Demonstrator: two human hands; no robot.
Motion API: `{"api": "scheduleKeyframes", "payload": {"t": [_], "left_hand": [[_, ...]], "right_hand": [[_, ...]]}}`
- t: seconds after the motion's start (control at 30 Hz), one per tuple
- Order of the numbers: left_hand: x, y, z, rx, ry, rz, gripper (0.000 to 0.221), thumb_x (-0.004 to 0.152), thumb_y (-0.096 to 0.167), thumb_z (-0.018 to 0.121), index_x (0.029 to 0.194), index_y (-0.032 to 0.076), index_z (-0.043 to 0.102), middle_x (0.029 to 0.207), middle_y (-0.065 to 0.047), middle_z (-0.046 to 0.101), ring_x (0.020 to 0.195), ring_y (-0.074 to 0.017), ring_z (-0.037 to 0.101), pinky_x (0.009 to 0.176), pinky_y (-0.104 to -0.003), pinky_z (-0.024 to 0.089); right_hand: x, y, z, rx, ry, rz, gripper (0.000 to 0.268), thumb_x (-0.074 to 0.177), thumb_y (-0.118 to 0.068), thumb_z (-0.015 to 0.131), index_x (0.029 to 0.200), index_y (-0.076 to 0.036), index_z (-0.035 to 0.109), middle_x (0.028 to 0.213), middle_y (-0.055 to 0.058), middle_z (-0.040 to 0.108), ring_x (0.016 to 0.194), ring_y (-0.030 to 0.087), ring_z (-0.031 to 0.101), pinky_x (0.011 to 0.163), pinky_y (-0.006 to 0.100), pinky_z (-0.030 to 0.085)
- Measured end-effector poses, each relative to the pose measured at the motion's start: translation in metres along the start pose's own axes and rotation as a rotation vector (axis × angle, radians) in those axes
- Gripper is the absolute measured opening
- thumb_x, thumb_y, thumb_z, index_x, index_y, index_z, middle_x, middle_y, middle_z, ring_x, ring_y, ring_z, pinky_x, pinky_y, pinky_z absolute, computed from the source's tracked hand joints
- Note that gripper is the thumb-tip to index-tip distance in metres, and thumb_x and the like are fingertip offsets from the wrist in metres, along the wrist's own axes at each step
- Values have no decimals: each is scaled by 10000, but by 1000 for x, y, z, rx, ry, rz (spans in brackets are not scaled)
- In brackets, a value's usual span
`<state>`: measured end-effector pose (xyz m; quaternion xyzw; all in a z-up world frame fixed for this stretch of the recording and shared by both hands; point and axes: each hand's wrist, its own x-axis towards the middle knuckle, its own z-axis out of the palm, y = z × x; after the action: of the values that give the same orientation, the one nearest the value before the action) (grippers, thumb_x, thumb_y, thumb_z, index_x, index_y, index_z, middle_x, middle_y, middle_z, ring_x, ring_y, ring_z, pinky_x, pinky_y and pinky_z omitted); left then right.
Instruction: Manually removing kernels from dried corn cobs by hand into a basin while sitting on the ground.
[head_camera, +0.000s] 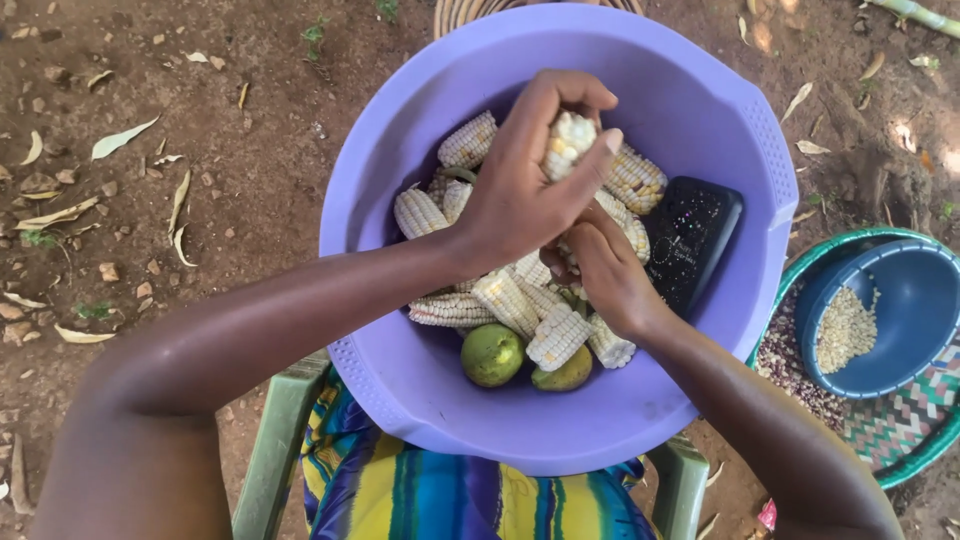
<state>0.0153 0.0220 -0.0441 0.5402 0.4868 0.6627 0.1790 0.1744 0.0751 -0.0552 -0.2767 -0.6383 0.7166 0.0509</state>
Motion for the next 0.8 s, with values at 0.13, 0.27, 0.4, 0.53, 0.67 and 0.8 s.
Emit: {"api": "scheduleKeyframes", "payload": {"t": [0.13,0.27,0.4,0.53,0.67,0.8], "left_hand": [[3,6,-5,5,16,-12,308,1049,54,644,1308,87,481,1117,-54,540,952,-146,556,825,-310,514],[6,20,-12,-12,14,-51,283,1046,55,622,1294,56,485,1118,-70,553,1006,-164,582,943,-330,531],[6,23,-14,-52,-6,-81,310,1047,66,626,1317,67,474,1098,-65,546,928,-144,565,824,-298,523],[7,30,-17,-219,-23,-195,298,1060,39,595,1317,40,442,1129,-82,519,694,-91,544,623,-228,513],[4,18,-14,-135,22,-70,197,1144,148,562,1327,132,489,1070,-89,550,1032,-261,629,932,-497,510],[4,14,-13,-108,31,-79,247,1100,146,622,1319,118,513,1063,-86,563,1043,-261,653,939,-484,523]], "right_hand": [[-3,-18,4,201,27,116,331,1041,-256,327,1238,-85,530,881,50,530,771,132,460,677,293,379],[-3,-13,2,48,63,150,534,1108,-332,391,1587,-96,410,910,27,546,772,99,518,632,253,466],[-1,-16,3,0,-4,55,439,1123,-365,369,1455,-99,476,887,31,526,758,103,498,602,256,435],[3,4,1,32,-33,-76,403,1161,-327,325,1435,-76,482,928,76,543,737,115,478,567,253,405],[2,10,0,80,-60,-175,494,1188,-283,283,1614,-62,399,991,118,593,741,126,477,558,259,403],[2,9,2,181,-42,-143,478,1165,-244,371,1578,-8,423,920,73,576,726,78,433,571,261,392]]}}
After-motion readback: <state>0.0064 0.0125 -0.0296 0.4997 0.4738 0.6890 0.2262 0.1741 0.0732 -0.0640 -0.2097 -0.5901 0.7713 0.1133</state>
